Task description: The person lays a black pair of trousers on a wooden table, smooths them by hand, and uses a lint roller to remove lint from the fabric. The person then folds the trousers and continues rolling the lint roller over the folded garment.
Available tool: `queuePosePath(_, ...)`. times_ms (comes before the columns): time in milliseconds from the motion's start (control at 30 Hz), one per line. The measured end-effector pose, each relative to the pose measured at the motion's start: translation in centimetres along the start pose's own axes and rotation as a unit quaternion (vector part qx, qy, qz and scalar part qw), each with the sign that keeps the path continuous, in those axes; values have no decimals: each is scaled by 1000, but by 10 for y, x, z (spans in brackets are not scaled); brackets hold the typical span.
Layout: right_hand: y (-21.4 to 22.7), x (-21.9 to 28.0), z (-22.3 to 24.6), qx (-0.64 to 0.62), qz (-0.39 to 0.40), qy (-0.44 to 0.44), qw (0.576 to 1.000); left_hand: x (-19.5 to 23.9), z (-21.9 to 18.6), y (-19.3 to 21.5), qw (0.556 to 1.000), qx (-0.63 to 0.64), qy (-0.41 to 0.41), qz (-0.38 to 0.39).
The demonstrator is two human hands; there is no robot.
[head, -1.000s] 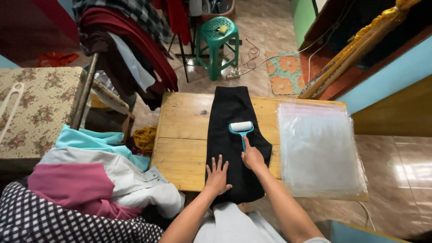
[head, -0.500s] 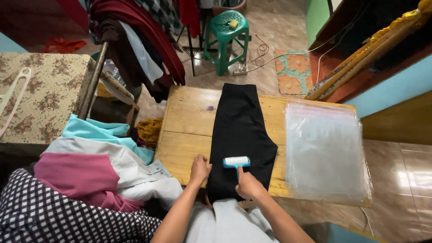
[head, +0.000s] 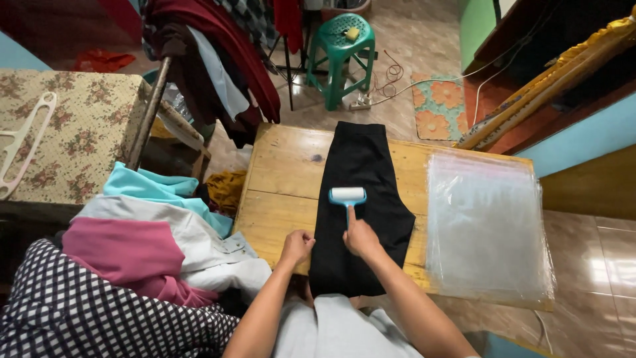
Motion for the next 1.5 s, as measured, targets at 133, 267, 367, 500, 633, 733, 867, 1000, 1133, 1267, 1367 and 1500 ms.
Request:
queuePosePath(133,-34,32,5,23,34,32,999,4,-8,4,1000,9,-1,14)
queuePosePath(267,-29,71,19,16,178,23,984,0,4,-2,999,-4,-41,-3)
queuePosePath(367,-10,77,27,15,201,12,979,-4,6,-4,998,0,-69,-9)
queuePosePath(500,-21,40,23,26,50,53,997,-4,-1,2,999,-10,-24,26)
queuePosePath(633,-5,10,27,-3,17,36,999,2,-9,5,1000,3,-17,15)
queuePosePath(733,-7,2,27,-6,9,36,999,2,-9,8,1000,12,-8,19)
queuePosePath(867,-23,8,20,17,38,50,998,2,-7,8,1000,20,0,16)
queuePosePath(1000,-54,27,5,59,94,81,991,3,-11,12,1000,21,3,19)
queuePosePath(1133,-32,64,-2,139,131,72,979,-3,-5,8,999,17,21,20)
queuePosePath(1267,0,77,-11,104,188,83,973,1,-15,12,999,7,24,26)
queuePosePath(1367,20,82,-9,49,210,130,968,-3,-11,11,998,-13,46,38)
queuePosePath(1500,20,87,-11,-28,196,155,968,-17,7,4,998,-13,51,42)
Point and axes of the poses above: each hand's wrist, its own x-axis away from the middle knuckle, its own y-axis out of the back of the hand, z = x × y, the point moved 1 cm from there along -x, towards the middle knuckle, and after that the axes turned 12 degrees about x, right-handed, at the moved point
